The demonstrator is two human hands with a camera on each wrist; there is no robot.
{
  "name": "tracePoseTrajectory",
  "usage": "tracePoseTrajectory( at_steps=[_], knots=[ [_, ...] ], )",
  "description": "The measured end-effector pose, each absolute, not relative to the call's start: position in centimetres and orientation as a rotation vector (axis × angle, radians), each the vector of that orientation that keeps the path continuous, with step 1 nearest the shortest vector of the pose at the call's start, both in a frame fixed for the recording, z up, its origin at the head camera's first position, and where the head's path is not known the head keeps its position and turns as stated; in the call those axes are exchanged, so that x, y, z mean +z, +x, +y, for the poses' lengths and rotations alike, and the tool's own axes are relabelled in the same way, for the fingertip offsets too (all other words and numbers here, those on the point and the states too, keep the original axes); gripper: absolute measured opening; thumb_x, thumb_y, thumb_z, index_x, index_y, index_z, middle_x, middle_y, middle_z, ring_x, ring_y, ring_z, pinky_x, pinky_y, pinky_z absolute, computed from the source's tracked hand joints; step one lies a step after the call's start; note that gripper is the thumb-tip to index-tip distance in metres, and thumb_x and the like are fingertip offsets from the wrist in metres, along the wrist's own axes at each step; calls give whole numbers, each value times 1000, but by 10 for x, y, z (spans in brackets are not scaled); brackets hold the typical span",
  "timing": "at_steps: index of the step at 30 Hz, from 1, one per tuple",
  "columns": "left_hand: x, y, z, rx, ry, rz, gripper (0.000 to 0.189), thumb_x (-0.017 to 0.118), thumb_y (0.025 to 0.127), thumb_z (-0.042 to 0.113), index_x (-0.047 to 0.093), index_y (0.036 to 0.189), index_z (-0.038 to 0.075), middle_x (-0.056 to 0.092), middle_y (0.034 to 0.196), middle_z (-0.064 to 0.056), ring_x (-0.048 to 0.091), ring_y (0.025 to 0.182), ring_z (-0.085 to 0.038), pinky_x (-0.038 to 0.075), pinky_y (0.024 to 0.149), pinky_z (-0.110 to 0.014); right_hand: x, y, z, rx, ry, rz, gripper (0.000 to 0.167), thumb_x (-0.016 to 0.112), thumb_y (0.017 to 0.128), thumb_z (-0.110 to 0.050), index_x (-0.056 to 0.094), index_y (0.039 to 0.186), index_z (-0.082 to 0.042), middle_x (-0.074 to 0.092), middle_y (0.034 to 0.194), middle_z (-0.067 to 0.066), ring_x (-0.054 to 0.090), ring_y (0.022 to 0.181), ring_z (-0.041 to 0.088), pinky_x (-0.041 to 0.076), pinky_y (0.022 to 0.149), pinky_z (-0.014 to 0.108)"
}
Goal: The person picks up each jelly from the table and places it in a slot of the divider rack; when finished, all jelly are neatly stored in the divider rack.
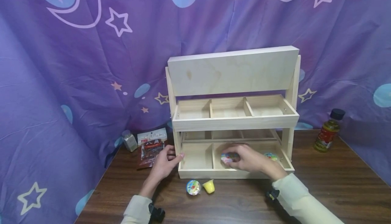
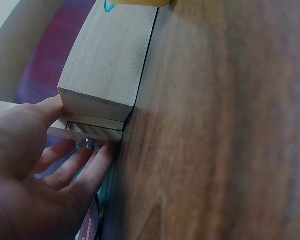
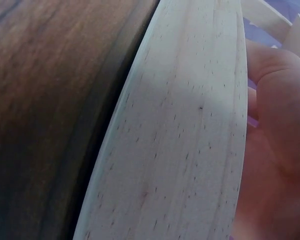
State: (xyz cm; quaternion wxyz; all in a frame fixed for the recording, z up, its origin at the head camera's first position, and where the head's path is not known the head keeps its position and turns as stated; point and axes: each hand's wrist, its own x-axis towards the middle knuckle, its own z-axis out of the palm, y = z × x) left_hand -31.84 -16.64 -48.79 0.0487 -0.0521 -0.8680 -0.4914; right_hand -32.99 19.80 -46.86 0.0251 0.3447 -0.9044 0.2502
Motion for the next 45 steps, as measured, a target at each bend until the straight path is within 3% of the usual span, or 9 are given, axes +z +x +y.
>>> tracePoseTrajectory(
  at_steps=[8,23,31,36,39,45],
  knots=[
    [-489,-319,-166,-1485,-165,-2650,48,80,99,32,64,132,2,76,124,-21,76,111,-35,68,91,-44,-468,-328,199,867,1067,-2802,45,86,92,-21,74,132,-5,79,116,6,62,78,5,56,73,21],
    [-488,-318,-164,-1466,-181,-2646,46,81,99,31,65,131,2,77,123,-21,77,109,-34,68,90,-44,-471,-328,202,931,1040,-2813,45,87,91,-23,74,132,-7,77,106,-1,58,69,3,54,63,20],
    [-490,-318,-165,-1462,-186,-2645,46,80,99,32,65,130,2,77,123,-21,77,109,-34,68,91,-45,-471,-324,203,929,1041,-2776,49,88,90,-20,72,134,-5,78,123,9,60,74,4,56,68,20],
    [-489,-318,-165,-1457,-189,-2651,48,81,99,33,64,131,2,77,124,-21,77,110,-34,68,91,-45,-466,-309,196,913,1021,-2657,54,89,89,-16,68,137,-1,76,131,16,76,101,24,67,90,37],
    [-488,-318,-165,-1460,-174,-2653,47,80,99,32,65,132,2,77,124,-21,77,111,-34,68,91,-45,-464,-299,186,895,1049,-2557,47,88,89,-12,71,132,-2,77,124,13,76,108,28,67,95,43],
    [-487,-318,-165,-1450,-128,-2663,46,79,100,33,65,133,4,76,125,-20,76,112,-34,68,91,-44,-461,-282,161,958,1225,-2459,26,84,92,-7,77,116,-8,76,98,1,71,85,9,66,74,25]
  ],
)
